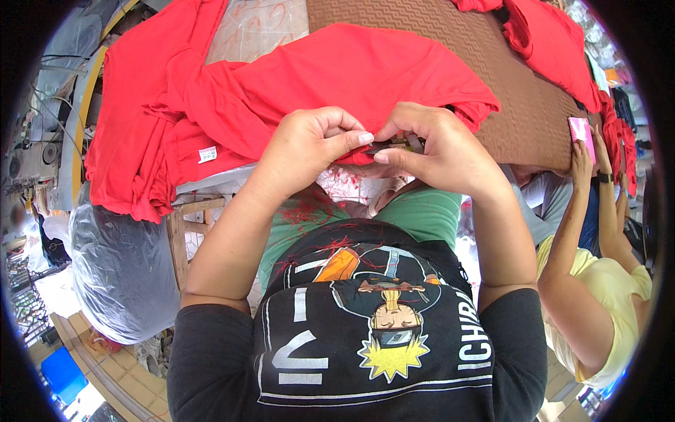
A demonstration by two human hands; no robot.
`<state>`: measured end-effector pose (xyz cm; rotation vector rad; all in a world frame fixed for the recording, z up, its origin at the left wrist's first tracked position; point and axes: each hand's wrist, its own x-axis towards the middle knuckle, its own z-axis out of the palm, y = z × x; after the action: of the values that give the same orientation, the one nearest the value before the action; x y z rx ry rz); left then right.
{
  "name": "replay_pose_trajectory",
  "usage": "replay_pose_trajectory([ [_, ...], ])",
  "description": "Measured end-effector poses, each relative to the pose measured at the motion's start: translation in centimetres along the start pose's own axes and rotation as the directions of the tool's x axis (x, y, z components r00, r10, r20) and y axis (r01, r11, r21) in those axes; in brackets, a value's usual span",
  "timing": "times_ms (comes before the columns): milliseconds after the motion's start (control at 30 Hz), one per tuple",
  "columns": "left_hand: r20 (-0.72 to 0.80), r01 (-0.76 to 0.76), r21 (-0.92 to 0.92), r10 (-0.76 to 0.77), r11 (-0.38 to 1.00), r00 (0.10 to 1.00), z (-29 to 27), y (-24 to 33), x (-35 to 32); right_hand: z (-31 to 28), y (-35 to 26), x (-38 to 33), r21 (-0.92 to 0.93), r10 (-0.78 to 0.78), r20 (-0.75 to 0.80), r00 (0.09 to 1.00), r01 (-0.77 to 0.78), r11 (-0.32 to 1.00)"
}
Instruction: The person prepares red fabric garments by using shears to trim loose threads from the necklines and seams, then places a camera or electronic device into a small case.
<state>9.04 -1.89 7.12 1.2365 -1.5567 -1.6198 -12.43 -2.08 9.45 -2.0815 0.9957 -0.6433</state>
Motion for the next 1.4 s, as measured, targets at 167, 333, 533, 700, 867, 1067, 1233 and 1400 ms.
replay_pose_trajectory([
  [167, -0.083, -0.094, 0.074, 0.101, 0.993, 0.991, 0.5, -0.3, 0.1, -0.4, -0.6, -0.1, -0.104, 0.046, 0.079, 0.996, -0.038, 0.994],
  [333, -0.108, -0.114, 0.012, 0.115, 0.993, 0.988, 0.2, -1.0, 0.4, -0.2, -0.3, -0.3, -0.044, 0.078, 0.02, 0.997, -0.077, 0.996],
  [533, -0.052, -0.047, -0.05, 0.045, 0.998, 0.998, 0.0, -0.5, 0.2, 0.4, -0.1, 0.1, -0.104, -0.03, -0.019, 0.999, 0.028, 0.994],
  [700, -0.057, -0.107, -0.092, 0.102, 0.99, 0.993, 0.3, 0.0, -0.1, 0.5, -0.7, 0.0, -0.14, -0.012, 0.023, 1.0, 0.016, 0.99],
  [867, -0.13, -0.403, 0.156, 0.423, 0.902, 0.897, -0.8, 1.2, -0.9, -0.9, -1.3, -0.7, -0.173, 0.058, -0.009, 0.998, -0.059, 0.983],
  [1067, -0.2, -0.159, 0.047, 0.165, 0.986, 0.966, -0.9, 3.0, -2.0, -1.2, -1.8, -1.0, -0.139, 0.013, -0.083, 0.996, -0.025, 0.99],
  [1233, -0.193, -0.191, 0.017, 0.19, 0.982, 0.963, -0.7, 2.8, -1.8, 0.7, -1.8, -0.2, -0.22, -0.067, -0.121, 0.99, 0.039, 0.975],
  [1400, 0.168, -0.239, 0.239, 0.202, 0.941, 0.965, -1.5, 4.7, -3.5, 0.4, -2.0, -0.1, -0.328, -0.097, -0.074, 0.992, 0.068, 0.942],
])
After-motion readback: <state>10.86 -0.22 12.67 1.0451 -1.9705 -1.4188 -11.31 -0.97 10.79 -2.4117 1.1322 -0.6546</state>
